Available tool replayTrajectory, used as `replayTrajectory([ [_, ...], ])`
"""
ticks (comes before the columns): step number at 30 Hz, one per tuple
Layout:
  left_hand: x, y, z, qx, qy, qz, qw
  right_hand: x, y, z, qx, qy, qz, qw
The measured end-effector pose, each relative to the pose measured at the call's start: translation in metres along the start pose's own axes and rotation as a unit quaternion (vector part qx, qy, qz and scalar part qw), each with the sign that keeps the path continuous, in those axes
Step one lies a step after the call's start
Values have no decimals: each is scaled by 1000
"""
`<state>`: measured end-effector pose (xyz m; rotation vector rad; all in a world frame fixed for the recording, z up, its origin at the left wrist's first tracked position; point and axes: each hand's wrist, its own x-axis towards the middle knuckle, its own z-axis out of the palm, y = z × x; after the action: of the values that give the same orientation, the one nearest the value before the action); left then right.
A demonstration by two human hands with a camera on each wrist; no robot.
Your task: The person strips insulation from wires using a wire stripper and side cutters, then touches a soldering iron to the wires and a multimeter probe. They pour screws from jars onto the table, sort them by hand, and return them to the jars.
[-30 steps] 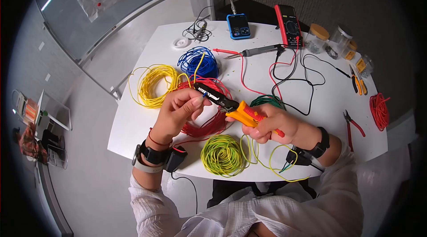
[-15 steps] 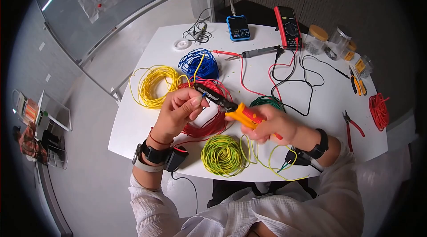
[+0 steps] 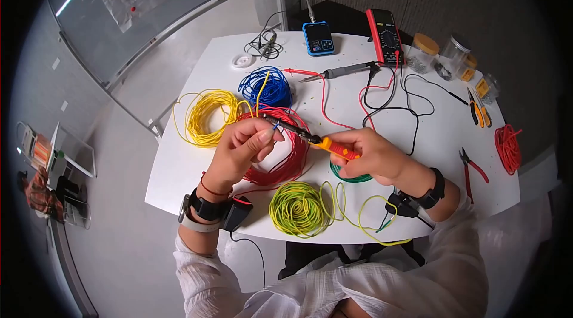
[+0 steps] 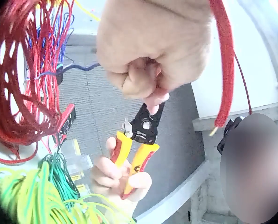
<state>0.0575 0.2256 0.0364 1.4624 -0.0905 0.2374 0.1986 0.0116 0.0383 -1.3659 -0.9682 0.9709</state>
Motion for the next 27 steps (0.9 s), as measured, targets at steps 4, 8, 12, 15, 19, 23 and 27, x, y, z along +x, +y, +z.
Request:
replayTrajectory([
  [4, 1, -1, 1, -7, 30, -8, 999, 3, 3, 6, 99, 3, 63, 993],
  [8, 2, -2, 3, 13, 6, -8, 1000, 0, -7, 7, -537, 220, -260, 772],
  [12, 4, -1, 4, 19, 19, -1, 1000, 8, 10, -2, -366, 171, -265, 875],
  [15, 4, -2, 2, -7, 27, -7, 1000, 2, -6, -5, 163, -62, 138, 975],
  [19, -2, -6, -3, -13, 26, -11, 1000, 5, 0, -6, -58, 131, -29, 989],
  [23, -3, -3, -5, -26, 29, 15, 999, -7, -40, -69, 26, 315, -153, 936],
  [27, 0, -11, -8, -12, 17, -2, 1000, -20, -61, -54, 75, 286, -170, 940],
])
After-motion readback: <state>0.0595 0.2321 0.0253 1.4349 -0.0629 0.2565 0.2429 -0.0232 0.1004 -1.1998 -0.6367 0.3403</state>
